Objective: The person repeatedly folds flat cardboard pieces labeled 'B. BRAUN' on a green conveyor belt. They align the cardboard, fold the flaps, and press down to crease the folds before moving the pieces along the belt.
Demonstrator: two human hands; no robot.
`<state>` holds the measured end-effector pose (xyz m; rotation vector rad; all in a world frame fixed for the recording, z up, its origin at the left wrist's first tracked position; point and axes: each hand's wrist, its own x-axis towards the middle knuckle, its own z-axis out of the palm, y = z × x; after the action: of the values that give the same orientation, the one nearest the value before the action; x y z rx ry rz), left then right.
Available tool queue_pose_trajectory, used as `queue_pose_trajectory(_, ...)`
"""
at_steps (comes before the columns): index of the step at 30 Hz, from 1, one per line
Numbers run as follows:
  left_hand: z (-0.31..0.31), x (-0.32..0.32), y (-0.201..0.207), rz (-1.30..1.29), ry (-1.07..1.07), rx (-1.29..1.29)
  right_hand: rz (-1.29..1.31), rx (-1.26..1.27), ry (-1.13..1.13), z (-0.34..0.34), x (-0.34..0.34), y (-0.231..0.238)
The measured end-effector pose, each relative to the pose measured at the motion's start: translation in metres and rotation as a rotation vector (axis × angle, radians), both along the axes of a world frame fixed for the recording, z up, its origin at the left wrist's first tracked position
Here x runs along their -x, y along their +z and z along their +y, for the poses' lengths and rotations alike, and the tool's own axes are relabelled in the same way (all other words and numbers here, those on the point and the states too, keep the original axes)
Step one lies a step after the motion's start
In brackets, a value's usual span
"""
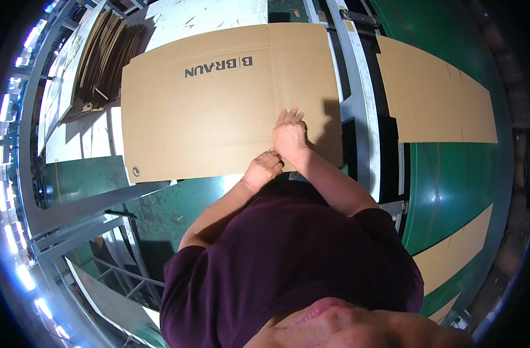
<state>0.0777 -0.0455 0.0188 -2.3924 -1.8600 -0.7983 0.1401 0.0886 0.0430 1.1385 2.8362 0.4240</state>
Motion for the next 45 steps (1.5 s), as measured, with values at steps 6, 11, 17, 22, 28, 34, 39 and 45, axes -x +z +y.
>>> queue_pose_trajectory(6,0.01,0.012,0.006,0.076,-0.073,-0.124,0.416,0.201,0.159,0.019,-0.025,0.001)
queue_pose_trajectory(11,0.012,0.016,0.005,-0.028,-0.099,-0.083,0.595,0.217,0.169,0.024,-0.028,0.001)
queue_pose_trajectory(17,0.008,0.021,0.004,-0.166,0.016,0.105,0.643,0.282,0.18,0.05,0.004,-0.005)
queue_pose_trajectory(22,0.019,0.077,0.017,0.055,0.142,0.521,0.557,0.281,0.145,0.048,0.006,-0.013)
queue_pose_trajectory(28,-0.004,0.264,-0.013,0.233,0.972,0.394,0.511,0.299,0.158,0.044,0.01,-0.006)
queue_pose_trajectory(34,0.002,0.27,-0.009,0.225,0.964,0.44,0.521,0.264,0.168,0.047,0.01,-0.006)
queue_pose_trajectory(39,0.003,0.226,-0.018,0.199,0.727,0.167,0.556,0.265,0.201,0.051,0.008,-0.008)
queue_pose_trajectory(45,0.016,0.035,0.028,-0.043,-0.049,0.276,0.53,0.357,0.173,0.06,-0.004,-0.005)
